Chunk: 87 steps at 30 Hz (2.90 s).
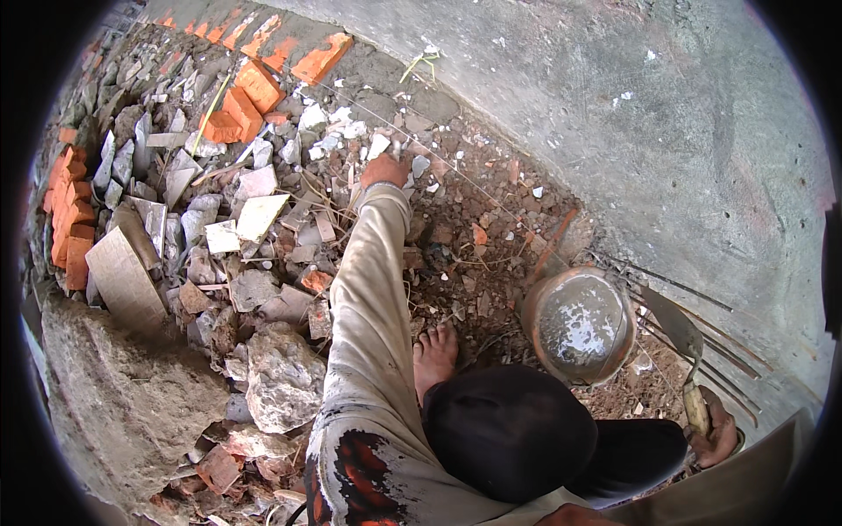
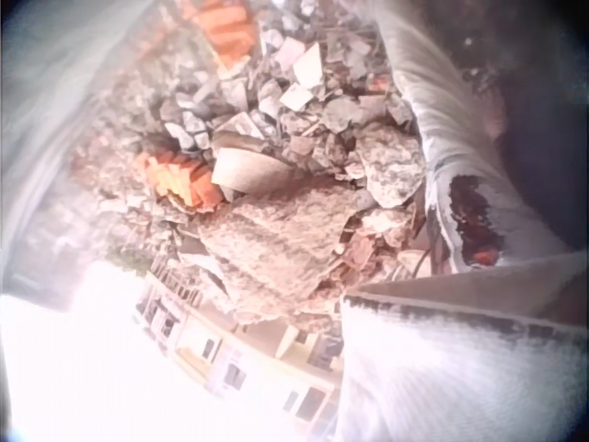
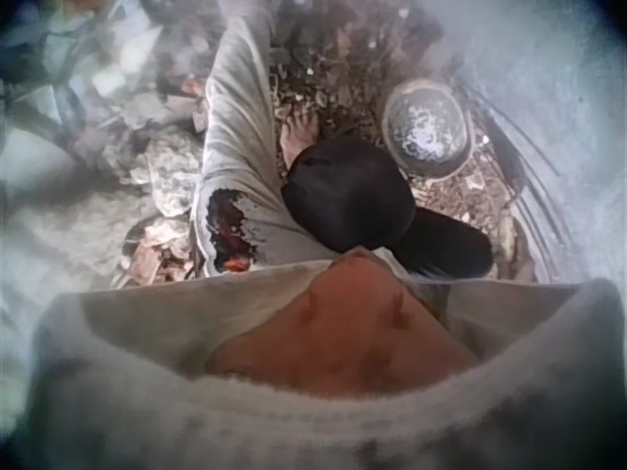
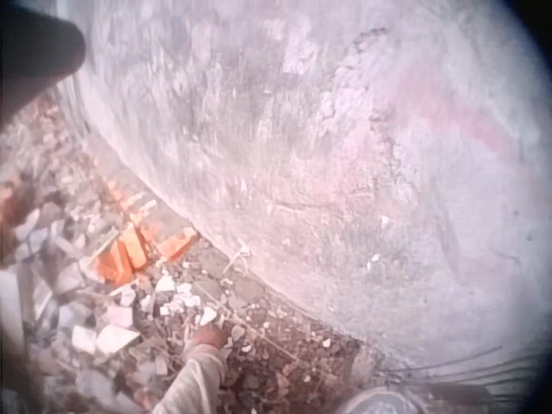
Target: The person lays red bricks in a row along a concrete wall, using a trowel to apply mortar from a bucket. They repeatedly scoop mortar, spread it between bricks, and adjust brick positions to build a low wall section.
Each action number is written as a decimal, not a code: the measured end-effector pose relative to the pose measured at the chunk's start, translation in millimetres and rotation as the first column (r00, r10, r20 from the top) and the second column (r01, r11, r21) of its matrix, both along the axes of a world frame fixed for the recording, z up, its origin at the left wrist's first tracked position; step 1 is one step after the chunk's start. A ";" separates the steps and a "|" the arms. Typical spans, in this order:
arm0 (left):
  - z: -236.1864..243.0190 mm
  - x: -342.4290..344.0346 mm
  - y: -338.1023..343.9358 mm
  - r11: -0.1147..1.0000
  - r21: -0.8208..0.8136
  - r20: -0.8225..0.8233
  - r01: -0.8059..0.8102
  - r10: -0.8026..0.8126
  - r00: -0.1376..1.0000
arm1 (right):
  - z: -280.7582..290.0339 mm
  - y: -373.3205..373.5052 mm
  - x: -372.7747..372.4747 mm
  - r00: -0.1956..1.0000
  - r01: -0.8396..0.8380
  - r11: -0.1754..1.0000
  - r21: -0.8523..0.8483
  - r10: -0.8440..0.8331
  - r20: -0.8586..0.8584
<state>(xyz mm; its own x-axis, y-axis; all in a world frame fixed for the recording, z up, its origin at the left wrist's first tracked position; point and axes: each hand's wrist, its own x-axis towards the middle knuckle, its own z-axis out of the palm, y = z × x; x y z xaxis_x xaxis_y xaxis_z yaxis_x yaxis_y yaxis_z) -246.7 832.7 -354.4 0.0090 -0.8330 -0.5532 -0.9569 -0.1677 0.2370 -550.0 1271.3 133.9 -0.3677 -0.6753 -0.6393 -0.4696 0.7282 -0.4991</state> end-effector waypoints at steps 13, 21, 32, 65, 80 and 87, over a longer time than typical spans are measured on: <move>57.6 195.7 -36.2 0.968 -0.233 0.053 -0.096 0.111 0.992 | -56.1 9.0 17.0 0.988 0.063 0.984 -0.166 -0.038 0.150; 97.4 -32.6 -83.3 0.843 -0.511 -0.383 -0.169 -0.047 0.922 | -61.9 -24.8 42.5 0.994 0.078 0.972 -0.220 -0.057 0.098; 29.5 -143.5 -108.8 0.756 -0.581 -0.496 -0.301 -0.035 0.868 | -45.0 0.2 59.6 0.982 0.181 0.983 -0.024 -0.179 0.068; 13.6 -38.7 -61.9 0.925 -0.378 -0.076 0.037 -0.070 0.995 | -46.5 41.5 79.9 0.918 0.390 0.902 -0.184 -0.365 0.157; 103.0 64.6 -41.9 0.886 -0.451 0.012 0.109 -0.116 0.993 | -20.0 45.0 41.3 0.973 0.143 0.980 -0.137 -0.165 -0.164; -34.1 49.9 -69.0 0.935 -0.345 -0.229 0.083 -0.170 0.959 | -7.6 2.8 47.1 0.934 -0.056 0.971 -0.232 -0.032 -0.356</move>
<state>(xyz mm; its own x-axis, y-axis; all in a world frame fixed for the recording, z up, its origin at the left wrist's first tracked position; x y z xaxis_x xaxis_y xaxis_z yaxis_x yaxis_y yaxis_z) -196.8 763.8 -388.5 -0.2113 -0.9528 -0.2178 -0.8665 0.0796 0.4927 -502.9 1274.1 126.4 -0.5318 -0.7953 -0.2911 -0.6554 0.6041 -0.4533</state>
